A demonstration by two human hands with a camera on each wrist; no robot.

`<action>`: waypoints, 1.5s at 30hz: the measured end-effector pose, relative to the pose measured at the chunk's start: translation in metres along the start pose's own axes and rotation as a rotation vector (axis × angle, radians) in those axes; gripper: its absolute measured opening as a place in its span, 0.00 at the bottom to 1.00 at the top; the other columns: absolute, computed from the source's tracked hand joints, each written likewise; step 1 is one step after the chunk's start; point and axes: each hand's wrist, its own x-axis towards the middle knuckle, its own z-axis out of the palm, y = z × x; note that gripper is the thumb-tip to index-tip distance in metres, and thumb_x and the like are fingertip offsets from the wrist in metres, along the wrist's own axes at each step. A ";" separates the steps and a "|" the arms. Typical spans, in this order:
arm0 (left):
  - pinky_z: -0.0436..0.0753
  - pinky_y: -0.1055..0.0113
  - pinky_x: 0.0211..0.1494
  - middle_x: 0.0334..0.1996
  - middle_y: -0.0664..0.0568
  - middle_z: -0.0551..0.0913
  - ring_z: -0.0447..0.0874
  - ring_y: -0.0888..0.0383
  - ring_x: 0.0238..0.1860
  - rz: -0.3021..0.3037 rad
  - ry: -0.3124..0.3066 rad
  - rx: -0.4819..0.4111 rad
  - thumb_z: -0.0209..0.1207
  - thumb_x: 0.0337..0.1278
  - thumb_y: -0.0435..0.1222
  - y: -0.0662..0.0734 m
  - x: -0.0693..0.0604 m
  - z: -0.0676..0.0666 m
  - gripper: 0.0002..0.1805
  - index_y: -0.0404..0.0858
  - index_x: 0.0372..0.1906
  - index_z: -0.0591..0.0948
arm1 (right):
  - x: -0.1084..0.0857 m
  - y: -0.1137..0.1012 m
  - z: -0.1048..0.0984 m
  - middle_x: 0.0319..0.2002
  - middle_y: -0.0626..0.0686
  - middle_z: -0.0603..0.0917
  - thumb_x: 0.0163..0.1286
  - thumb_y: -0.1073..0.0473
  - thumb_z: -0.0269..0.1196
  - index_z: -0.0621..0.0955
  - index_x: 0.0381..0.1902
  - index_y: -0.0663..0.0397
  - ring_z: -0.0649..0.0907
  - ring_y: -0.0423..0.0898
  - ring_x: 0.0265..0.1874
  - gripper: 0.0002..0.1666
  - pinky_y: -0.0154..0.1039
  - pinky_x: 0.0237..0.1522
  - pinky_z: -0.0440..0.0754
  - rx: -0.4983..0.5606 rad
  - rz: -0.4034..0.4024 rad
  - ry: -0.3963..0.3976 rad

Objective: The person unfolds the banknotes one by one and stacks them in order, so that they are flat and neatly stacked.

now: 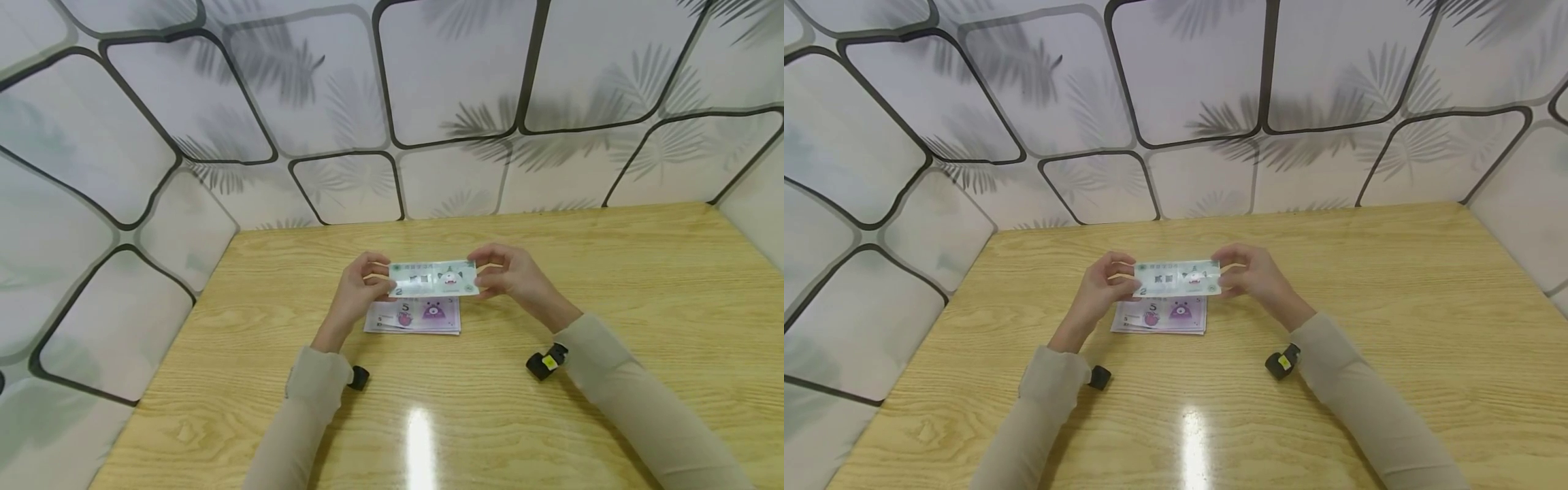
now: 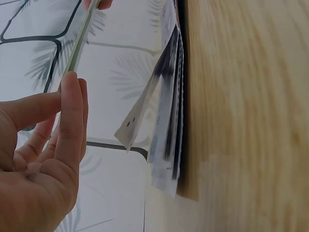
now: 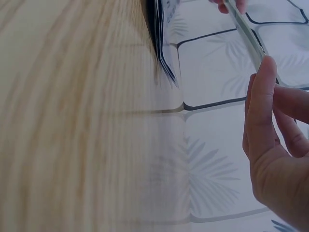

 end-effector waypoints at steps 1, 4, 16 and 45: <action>0.89 0.64 0.37 0.42 0.42 0.80 0.84 0.59 0.32 0.000 -0.004 -0.001 0.60 0.58 0.16 -0.001 0.000 -0.001 0.19 0.26 0.55 0.75 | 0.000 0.000 0.001 0.48 0.60 0.75 0.67 0.81 0.58 0.69 0.61 0.81 0.84 0.43 0.36 0.25 0.43 0.39 0.89 0.001 0.005 -0.003; 0.89 0.64 0.37 0.41 0.43 0.80 0.83 0.60 0.31 -0.001 -0.011 -0.005 0.60 0.58 0.15 -0.002 -0.002 -0.002 0.19 0.25 0.55 0.75 | 0.000 0.001 0.002 0.48 0.60 0.76 0.66 0.81 0.57 0.68 0.62 0.82 0.84 0.43 0.36 0.26 0.42 0.39 0.89 0.001 0.006 -0.011; 0.89 0.63 0.37 0.41 0.43 0.79 0.83 0.59 0.32 -0.021 -0.019 0.025 0.59 0.60 0.16 -0.002 -0.006 -0.006 0.19 0.27 0.55 0.75 | 0.003 0.007 0.004 0.47 0.59 0.77 0.66 0.81 0.57 0.66 0.64 0.83 0.84 0.42 0.35 0.29 0.41 0.38 0.89 -0.003 0.029 -0.038; 0.88 0.63 0.37 0.41 0.39 0.80 0.83 0.54 0.34 -0.132 -0.079 0.213 0.61 0.63 0.21 -0.007 -0.009 -0.020 0.16 0.26 0.55 0.76 | 0.012 0.011 0.012 0.40 0.61 0.78 0.63 0.77 0.61 0.71 0.59 0.80 0.85 0.47 0.30 0.26 0.41 0.37 0.89 -0.169 0.146 -0.190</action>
